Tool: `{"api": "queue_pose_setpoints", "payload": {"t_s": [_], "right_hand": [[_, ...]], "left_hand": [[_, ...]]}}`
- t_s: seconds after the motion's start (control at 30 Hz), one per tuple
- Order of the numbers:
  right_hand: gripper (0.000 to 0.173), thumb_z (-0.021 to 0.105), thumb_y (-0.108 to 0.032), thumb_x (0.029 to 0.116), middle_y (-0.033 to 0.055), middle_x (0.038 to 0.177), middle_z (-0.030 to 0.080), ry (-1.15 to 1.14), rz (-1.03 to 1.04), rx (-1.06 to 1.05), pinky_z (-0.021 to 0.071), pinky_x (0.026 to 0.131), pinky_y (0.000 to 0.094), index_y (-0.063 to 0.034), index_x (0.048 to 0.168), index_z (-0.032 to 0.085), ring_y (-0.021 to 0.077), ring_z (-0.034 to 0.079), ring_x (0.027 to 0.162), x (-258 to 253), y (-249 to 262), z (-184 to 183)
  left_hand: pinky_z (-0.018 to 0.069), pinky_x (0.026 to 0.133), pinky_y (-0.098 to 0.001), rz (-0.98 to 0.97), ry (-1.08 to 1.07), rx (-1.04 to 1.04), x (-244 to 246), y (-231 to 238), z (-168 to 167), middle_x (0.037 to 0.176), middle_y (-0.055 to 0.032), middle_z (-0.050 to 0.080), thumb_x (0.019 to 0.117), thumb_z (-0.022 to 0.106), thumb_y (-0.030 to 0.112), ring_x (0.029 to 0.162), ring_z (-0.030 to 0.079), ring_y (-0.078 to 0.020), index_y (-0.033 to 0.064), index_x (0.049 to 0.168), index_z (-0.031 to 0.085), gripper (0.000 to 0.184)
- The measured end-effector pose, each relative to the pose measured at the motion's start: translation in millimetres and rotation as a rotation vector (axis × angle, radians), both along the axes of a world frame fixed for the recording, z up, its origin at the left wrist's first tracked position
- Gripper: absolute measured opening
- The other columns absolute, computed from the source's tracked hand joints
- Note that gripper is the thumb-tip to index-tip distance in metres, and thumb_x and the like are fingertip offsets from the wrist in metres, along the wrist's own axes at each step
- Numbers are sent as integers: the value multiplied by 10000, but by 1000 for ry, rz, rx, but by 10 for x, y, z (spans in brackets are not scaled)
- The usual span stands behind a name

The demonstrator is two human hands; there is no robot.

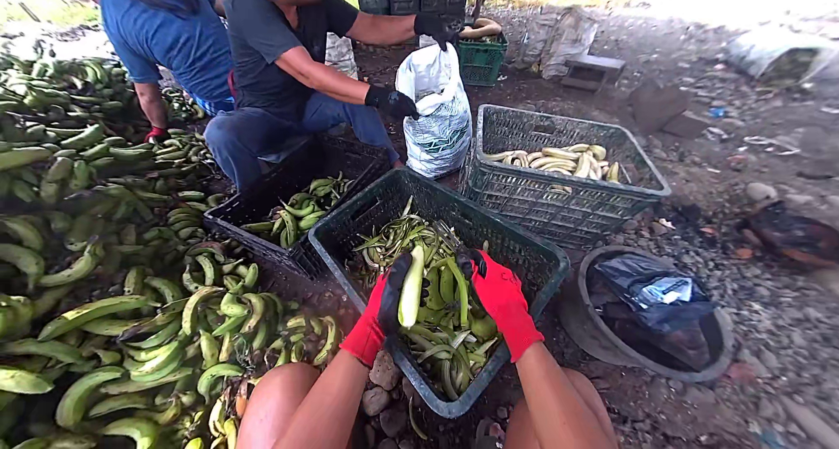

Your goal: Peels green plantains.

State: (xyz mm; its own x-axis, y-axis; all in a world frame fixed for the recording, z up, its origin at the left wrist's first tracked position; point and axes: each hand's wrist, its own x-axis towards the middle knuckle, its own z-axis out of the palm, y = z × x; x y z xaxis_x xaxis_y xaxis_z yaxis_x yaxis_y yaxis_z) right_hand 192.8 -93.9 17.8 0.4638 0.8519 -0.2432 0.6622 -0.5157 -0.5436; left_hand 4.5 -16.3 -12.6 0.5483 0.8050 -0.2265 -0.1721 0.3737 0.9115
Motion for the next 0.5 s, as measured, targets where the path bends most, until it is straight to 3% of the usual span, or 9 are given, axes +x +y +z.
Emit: {"api": "queue_pose_setpoints", "payload": {"t_s": [0.13, 0.23, 0.3, 0.4, 0.47, 0.5], "right_hand": [[508, 428, -499, 1063, 145, 1265, 700, -41, 238, -26, 360, 1146, 602, -216, 1465, 558, 327, 625, 1246, -511, -301, -94], [550, 486, -491, 1038, 168, 1330, 663, -124, 321, -65, 240, 1207, 624, -242, 1527, 503, 357, 586, 1296, -714, -465, -63], [541, 494, -467, 1041, 184, 1355, 644, -144, 278, -57, 207, 1206, 667, -250, 1536, 488, 375, 573, 1311, -570, -349, -31], [520, 446, -471, 1069, 180, 1373, 639, -105, 124, -5, 226, 1207, 647, -216, 1517, 513, 361, 552, 1344, -192, -44, 24], [514, 407, -502, 1081, 154, 1341, 665, -38, 52, 7, 289, 1182, 615, -198, 1470, 551, 326, 575, 1322, -13, 53, 4], [532, 384, -526, 1081, 143, 1329, 673, -4, 52, 11, 316, 1171, 603, -196, 1461, 557, 313, 586, 1310, -2, 48, -33]], "left_hand": [[577, 717, -338, 323, 91, 43, -18, 167, -59, 963, -115, 668, 1122, 351, 304, 781, 660, -165, 3, 1308, 562, 412], [590, 595, -329, 433, 89, -28, -30, 225, -24, 799, -119, 664, 1117, 393, 268, 638, 666, -177, -31, 1189, 584, 361], [588, 642, -317, 243, 45, 20, -76, 156, -5, 854, -96, 665, 1119, 330, 227, 698, 667, -158, -16, 1257, 550, 356], [606, 652, -339, -109, 7, 92, -79, 68, 1, 914, -98, 697, 1081, 303, 245, 750, 697, -186, 16, 1298, 518, 382], [607, 726, -359, -174, 12, 114, -59, 37, -29, 979, -102, 697, 1055, 344, 289, 816, 698, -193, 19, 1364, 504, 441], [605, 711, -347, -133, 12, 113, -37, 40, -50, 952, -97, 697, 1056, 333, 285, 791, 695, -187, 13, 1345, 503, 431]]}}
